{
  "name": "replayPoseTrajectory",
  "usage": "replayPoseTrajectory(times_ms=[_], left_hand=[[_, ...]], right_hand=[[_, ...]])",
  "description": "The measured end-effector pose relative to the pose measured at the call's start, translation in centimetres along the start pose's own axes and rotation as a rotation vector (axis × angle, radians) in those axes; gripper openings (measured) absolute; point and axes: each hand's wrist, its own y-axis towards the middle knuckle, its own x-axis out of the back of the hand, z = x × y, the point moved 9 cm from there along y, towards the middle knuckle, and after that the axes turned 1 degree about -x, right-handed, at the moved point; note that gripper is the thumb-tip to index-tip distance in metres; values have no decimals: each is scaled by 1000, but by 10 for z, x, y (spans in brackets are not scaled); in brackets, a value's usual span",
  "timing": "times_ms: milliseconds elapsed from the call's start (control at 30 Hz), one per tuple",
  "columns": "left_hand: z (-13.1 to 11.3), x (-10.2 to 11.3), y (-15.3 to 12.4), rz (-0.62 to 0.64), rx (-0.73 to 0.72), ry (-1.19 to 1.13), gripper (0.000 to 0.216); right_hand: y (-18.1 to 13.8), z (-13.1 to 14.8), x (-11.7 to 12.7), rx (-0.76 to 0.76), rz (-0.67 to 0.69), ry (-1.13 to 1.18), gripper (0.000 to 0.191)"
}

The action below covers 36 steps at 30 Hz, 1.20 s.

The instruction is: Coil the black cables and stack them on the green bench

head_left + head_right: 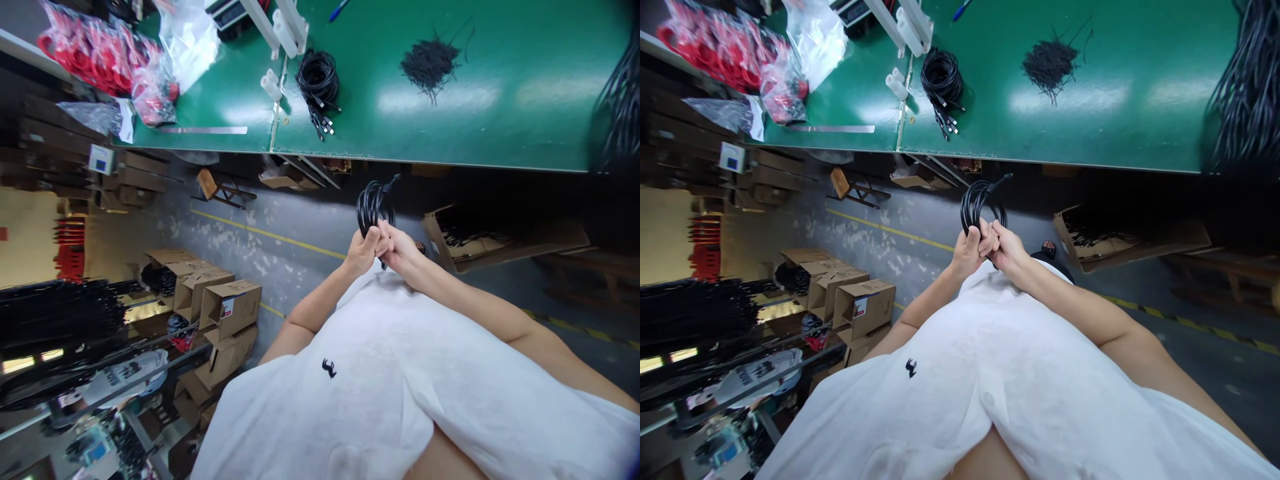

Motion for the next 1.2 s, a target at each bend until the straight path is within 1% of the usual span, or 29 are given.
replayPoseTrajectory(times_ms=[33, 100, 133, 167, 200, 233, 267, 300, 333, 367, 433, 500, 567, 667, 767, 867, 933, 1000, 1067, 1100, 1200], left_hand=[[-2, -1, -1, 13, 21, -12, 62], [-4, -7, -4, 100, 96, -39, 61], [-4, -12, -7, 163, 151, -50, 61], [-3, -16, -11, 227, 216, -57, 61], [-1, -20, -15, 286, 284, -60, 62], [2, -22, -19, 333, 349, -64, 62], [3, -24, -23, 365, 402, -70, 62], [4, -25, -26, 383, 444, -80, 61], [5, -25, -28, 387, 474, -93, 61], [5, -25, -30, 377, 492, -110, 60], [3, -23, -32, 355, 517, -147, 60], [1, -24, -34, 368, 527, -181, 60], [-2, -24, -37, 387, 536, -197, 59], [0, -16, -40, 378, 566, -165, 57], [-2, -8, -39, 397, 537, -123, 58], [-7, -4, -37, 471, 499, -62, 62], [-9, -3, -37, 509, 502, -14, 54], [-10, -2, -38, 513, 510, -14, 47], [-10, -4, -39, 510, 523, -54, 48], [-9, -5, -40, 514, 532, -71, 49], [-5, -5, -43, 514, 533, -83, 50]], right_hand=[[1, 3, 2, 9, 5, -27, 43], [4, 17, 11, 51, 7, -76, 34], [4, 32, 14, 128, 15, -147, 25], [3, 52, 15, 252, 42, -270, 15], [-1, 74, 11, 414, 96, -443, 10], [-9, 94, 2, 596, 176, -652, 14], [-20, 107, -10, 770, 278, -872, 19], [-31, 113, -22, 912, 385, -1067, 23], [-40, 116, -29, 1008, 477, -1212, 26], [-47, 117, -35, 1069, 542, -1321, 29], [-57, 119, -41, 1132, 597, -1456, 35], [-65, 117, -48, 1144, 643, -1510, 36], [-74, 112, -57, 1130, 740, -1489, 32], [-84, 104, -67, 1095, 902, -1425, 29], [-85, 94, -70, 1037, 986, -1468, 30], [-76, 88, -69, 941, 947, -1515, 28], [-72, 87, -67, 880, 891, -1524, 26], [-70, 86, -65, 818, 849, -1533, 24], [-71, 85, -62, 750, 836, -1526, 23], [-73, 85, -60, 717, 840, -1504, 26], [-77, 84, -53, 580, 874, -1341, 45]])
